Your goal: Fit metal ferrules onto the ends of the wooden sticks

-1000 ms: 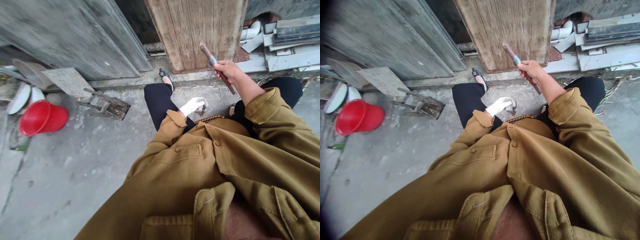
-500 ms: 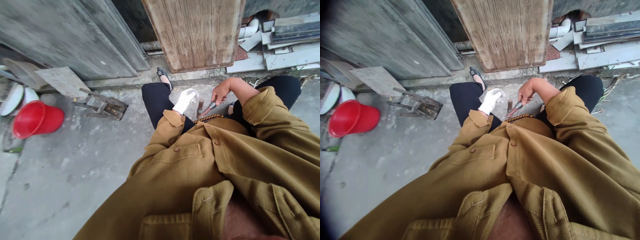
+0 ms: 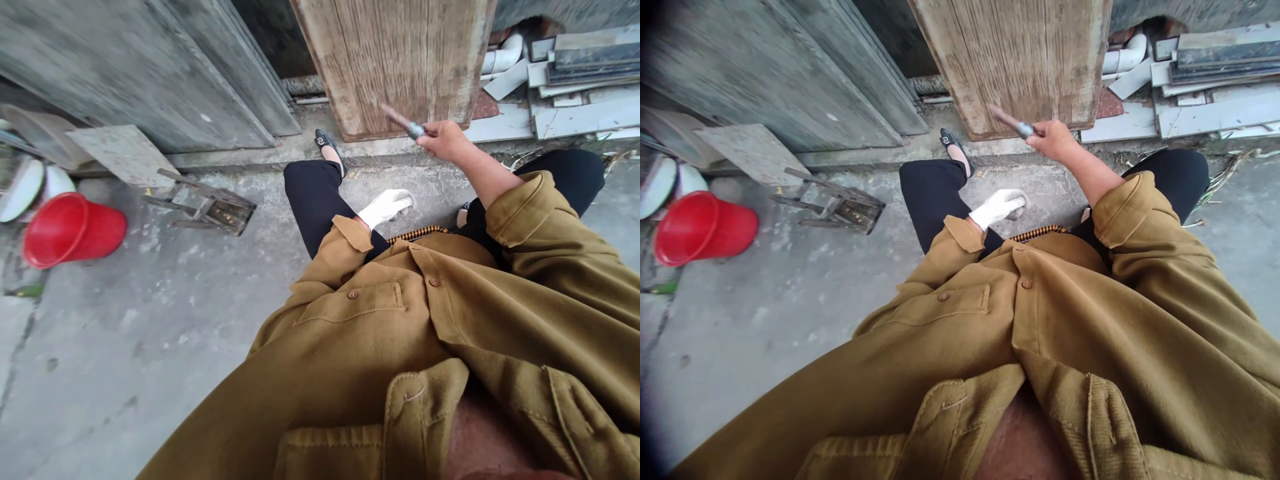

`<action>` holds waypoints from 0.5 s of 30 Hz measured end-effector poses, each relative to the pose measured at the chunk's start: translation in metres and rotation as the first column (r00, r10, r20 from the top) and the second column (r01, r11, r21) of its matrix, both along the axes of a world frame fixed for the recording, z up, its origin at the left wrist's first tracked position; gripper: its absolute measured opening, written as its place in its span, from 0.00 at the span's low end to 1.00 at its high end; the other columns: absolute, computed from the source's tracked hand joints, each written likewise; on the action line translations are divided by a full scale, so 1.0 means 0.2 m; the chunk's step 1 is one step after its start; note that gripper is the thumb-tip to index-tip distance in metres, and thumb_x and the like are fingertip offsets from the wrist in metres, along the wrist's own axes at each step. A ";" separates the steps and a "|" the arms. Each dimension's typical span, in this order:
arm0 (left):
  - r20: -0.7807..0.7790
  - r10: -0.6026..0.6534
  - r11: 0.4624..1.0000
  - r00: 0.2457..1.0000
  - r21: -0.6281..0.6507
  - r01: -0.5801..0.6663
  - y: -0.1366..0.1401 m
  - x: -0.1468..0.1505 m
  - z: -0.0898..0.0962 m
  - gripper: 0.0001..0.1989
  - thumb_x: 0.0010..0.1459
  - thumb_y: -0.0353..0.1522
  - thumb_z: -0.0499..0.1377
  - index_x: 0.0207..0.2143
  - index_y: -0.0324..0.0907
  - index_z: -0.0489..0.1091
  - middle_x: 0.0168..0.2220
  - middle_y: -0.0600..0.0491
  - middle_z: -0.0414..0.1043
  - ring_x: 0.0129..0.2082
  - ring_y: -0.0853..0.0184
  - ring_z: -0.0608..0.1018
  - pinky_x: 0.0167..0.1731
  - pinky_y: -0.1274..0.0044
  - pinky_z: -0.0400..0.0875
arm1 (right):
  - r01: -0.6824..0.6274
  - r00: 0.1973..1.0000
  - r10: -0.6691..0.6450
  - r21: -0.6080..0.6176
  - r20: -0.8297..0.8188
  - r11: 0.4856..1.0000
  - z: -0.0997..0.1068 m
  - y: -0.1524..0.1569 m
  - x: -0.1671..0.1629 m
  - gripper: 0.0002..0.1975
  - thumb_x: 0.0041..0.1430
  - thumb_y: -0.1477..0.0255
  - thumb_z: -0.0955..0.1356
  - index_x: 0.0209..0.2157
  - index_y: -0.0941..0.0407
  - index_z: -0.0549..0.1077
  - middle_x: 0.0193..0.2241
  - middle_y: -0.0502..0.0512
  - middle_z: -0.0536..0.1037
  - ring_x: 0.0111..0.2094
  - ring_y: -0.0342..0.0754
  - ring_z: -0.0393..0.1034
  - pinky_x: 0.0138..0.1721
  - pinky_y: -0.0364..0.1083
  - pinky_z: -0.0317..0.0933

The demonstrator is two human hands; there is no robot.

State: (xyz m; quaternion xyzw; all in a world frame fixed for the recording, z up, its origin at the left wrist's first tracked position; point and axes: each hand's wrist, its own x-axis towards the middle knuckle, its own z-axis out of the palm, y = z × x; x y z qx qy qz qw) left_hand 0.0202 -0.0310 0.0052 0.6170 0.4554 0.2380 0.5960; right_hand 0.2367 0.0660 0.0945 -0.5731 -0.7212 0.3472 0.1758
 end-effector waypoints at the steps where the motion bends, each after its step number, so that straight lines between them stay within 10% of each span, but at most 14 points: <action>1: 0.013 0.006 1.000 1.000 0.028 -0.007 0.01 0.00 0.01 0.11 0.65 0.38 0.67 0.35 0.39 0.79 0.28 0.52 0.76 0.23 0.72 0.72 0.24 0.81 0.64 | -0.007 0.988 0.002 0.032 0.152 0.999 0.00 0.01 0.01 0.12 0.71 0.62 0.73 0.44 0.57 0.80 0.36 0.62 0.81 0.45 0.57 0.77 0.48 0.51 0.70; 6: 0.150 0.183 0.974 0.972 0.107 -0.200 0.07 -0.04 0.06 0.13 0.66 0.38 0.65 0.32 0.38 0.77 0.28 0.52 0.76 0.23 0.74 0.70 0.26 0.81 0.64 | -0.199 0.787 0.306 -0.249 0.536 0.948 -0.03 0.00 0.03 0.04 0.61 0.75 0.79 0.36 0.60 0.83 0.40 0.62 0.84 0.53 0.61 0.79 0.57 0.55 0.67; 12: 0.125 0.299 0.948 0.946 0.072 -0.309 0.08 -0.05 0.04 0.10 0.64 0.34 0.65 0.30 0.39 0.74 0.22 0.57 0.69 0.20 0.75 0.65 0.26 0.80 0.65 | -0.370 0.704 0.675 -0.697 0.222 0.615 0.04 -0.03 0.06 0.14 0.60 0.65 0.81 0.41 0.61 0.85 0.29 0.48 0.79 0.37 0.44 0.77 0.47 0.47 0.67; 15: 0.119 0.285 0.957 0.951 0.025 -0.290 0.07 -0.02 0.01 0.12 0.63 0.36 0.68 0.31 0.39 0.73 0.23 0.57 0.69 0.21 0.74 0.67 0.25 0.80 0.67 | -0.508 0.768 0.639 -0.571 0.037 0.645 0.13 -0.05 0.10 0.19 0.57 0.57 0.82 0.41 0.58 0.85 0.28 0.48 0.77 0.35 0.43 0.75 0.42 0.43 0.68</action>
